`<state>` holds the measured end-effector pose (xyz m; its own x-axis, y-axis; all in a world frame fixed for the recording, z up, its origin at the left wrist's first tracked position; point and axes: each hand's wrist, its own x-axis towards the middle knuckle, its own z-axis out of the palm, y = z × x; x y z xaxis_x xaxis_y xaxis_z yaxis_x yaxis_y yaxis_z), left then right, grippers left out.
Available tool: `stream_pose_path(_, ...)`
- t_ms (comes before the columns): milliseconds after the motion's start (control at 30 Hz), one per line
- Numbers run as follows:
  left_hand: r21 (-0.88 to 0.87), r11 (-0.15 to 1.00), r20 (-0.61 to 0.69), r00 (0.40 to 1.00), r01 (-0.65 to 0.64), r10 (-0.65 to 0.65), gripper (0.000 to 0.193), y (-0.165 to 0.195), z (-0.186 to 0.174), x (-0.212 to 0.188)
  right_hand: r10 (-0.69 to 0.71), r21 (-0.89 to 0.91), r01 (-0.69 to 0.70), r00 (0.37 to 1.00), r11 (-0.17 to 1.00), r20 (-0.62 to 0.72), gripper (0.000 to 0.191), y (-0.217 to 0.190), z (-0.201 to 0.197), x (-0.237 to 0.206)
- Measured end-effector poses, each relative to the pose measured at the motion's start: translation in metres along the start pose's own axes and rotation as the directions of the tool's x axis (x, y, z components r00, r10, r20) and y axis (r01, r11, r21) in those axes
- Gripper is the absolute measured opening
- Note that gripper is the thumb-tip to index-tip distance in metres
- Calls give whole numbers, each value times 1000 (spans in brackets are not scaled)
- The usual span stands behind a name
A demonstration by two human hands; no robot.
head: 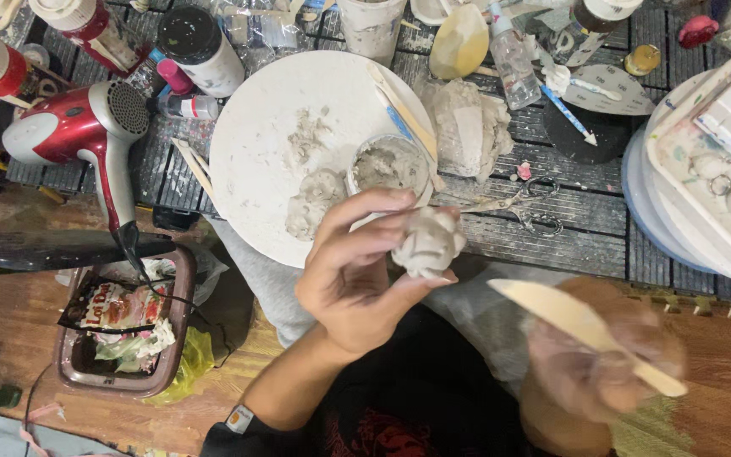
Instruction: The person shapes a small lump of clay into a dumpling-like form using a wooden sculpting tool and their fingers. They repeatedly smooth and refine the surface, occasionally adding small pieces of clay to adjust the shape.
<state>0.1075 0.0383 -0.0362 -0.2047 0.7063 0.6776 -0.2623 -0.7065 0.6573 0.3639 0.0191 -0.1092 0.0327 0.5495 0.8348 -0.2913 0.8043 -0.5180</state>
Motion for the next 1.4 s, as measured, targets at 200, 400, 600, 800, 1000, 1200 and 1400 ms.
stream_pose_path(200,20,996,67,994,-83,81,42,2,4,-1,145,-4,-147,979,989,-143,25,-11,37,-1)
stream_pose_path(400,-4,996,78,993,-85,85,39,2,3,-3,122,-64,-140,966,988,-228,23,-12,50,11)
stream_pose_path(600,114,987,85,991,-114,105,41,3,0,-4,40,-115,-56,990,992,-137,24,-7,52,16)
stream_pose_path(800,-11,997,66,995,-74,75,36,-4,-1,-2,-65,-84,60,996,995,-60,20,5,45,27)
stream_pose_path(1000,-108,993,58,997,-47,53,37,-15,1,-1,-2,-46,-3,994,999,-110,21,18,46,28)
stream_pose_path(1200,-168,986,69,997,-6,18,42,-19,2,0,33,3,-33,993,999,-114,21,20,46,27)
stream_pose_path(1400,-233,972,114,993,7,20,42,-19,-1,2,47,40,-43,995,998,-93,18,17,38,33)
